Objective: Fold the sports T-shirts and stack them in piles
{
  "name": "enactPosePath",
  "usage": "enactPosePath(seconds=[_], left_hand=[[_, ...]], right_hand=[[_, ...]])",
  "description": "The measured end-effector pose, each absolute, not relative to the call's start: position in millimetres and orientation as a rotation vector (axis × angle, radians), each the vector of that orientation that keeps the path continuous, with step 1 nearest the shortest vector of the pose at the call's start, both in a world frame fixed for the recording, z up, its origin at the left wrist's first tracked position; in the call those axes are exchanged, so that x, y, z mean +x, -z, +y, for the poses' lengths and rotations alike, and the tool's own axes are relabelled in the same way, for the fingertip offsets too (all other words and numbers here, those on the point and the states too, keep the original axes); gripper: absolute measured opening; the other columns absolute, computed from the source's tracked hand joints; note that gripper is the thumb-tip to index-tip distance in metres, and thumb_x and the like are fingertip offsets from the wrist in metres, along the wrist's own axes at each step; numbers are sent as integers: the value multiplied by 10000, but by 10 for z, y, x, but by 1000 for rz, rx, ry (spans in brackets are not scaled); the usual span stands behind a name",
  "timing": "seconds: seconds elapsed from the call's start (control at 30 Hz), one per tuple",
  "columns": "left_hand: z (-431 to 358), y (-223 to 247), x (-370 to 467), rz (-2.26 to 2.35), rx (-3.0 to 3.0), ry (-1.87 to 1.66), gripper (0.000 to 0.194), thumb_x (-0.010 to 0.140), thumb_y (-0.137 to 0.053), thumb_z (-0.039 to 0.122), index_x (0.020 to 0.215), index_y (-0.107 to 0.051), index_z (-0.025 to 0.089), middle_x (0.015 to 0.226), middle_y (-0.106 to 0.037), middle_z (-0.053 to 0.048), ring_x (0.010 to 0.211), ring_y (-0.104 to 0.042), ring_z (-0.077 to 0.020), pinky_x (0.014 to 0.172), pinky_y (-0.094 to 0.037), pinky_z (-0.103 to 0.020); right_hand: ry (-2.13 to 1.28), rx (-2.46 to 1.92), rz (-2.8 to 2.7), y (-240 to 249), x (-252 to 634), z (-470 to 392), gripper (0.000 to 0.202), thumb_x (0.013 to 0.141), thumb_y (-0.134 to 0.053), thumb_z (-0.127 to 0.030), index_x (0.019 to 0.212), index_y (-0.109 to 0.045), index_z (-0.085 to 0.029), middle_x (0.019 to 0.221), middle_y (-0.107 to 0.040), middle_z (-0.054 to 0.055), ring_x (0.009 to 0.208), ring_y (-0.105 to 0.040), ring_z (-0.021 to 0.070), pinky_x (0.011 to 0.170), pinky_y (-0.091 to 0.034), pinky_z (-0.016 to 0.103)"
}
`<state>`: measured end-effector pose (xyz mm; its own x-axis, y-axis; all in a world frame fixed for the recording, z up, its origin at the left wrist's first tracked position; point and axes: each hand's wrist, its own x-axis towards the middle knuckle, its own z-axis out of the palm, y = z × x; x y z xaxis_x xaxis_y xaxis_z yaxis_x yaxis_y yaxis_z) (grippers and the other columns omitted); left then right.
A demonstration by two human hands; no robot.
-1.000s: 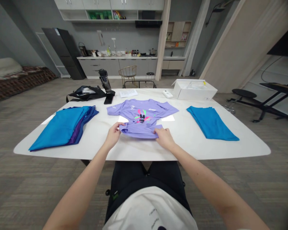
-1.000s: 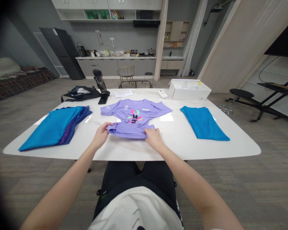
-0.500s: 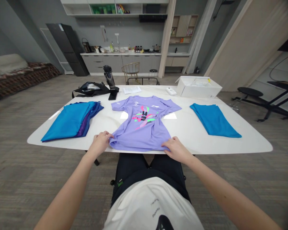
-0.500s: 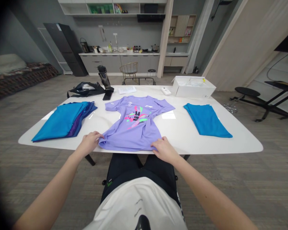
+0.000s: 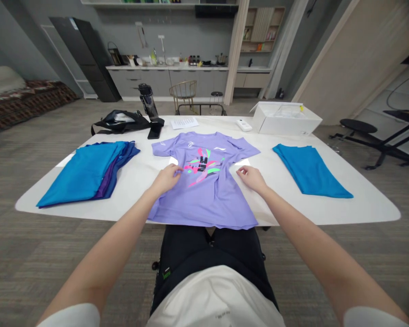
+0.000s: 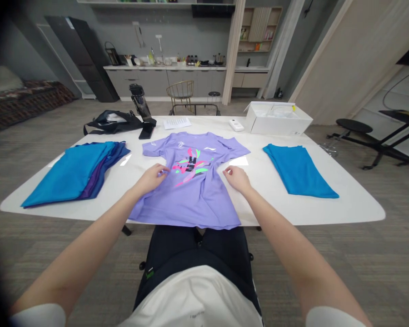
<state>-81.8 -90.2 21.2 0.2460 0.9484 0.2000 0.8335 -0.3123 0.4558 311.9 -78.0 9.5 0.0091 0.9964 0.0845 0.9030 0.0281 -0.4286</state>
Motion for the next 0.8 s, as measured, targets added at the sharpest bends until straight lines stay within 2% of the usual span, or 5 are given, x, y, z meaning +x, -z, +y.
enactPosePath(seconds=[0.2,0.37,0.5,0.67,0.8], left_hand=[[45,-90,-1146,2016,2060,-608,345,923,-515,287,1201,-698,196,1233,-653,-120,1059,-648,-259,1007,-496,-402],[642,-67,-1547,2341,1881,-497,389,955,-454,304,1270,-655,195,1327,-605,-190,1195,-603,-364,1018,-464,-535],[957,-4,-1731,2600,1731,-410,449,974,-433,376,1302,-613,127,1372,-574,-264,1291,-525,-450,1046,-386,-639],[1227,97,-1780,2724,1554,-314,641,961,-465,541,1333,-542,24,1395,-547,-348,1321,-499,-484,1047,-369,-634],[1386,116,-1794,2699,1440,-220,551,941,-530,457,1304,-575,45,1361,-605,-314,1319,-538,-453,1072,-385,-586]], right_hand=[[-293,-2086,-1776,0,3542,213,358,936,-577,-414,1131,-755,-172,1046,-748,116,963,-683,262,858,-502,346],[-201,-2260,-1600,79,3871,782,440,930,-579,-480,1243,-715,-203,1223,-698,145,1136,-632,320,954,-502,450],[-215,-2371,-1491,194,4016,1115,509,949,-543,-536,1313,-684,-209,1302,-655,172,1223,-582,357,1002,-474,539],[-126,-2382,-1518,273,3962,1412,599,922,-553,-629,1269,-702,-164,1348,-622,211,1285,-529,406,1045,-408,618],[-204,-2444,-1586,252,3765,1578,540,918,-561,-618,1190,-714,-177,1225,-699,183,1218,-589,383,1039,-395,595]])
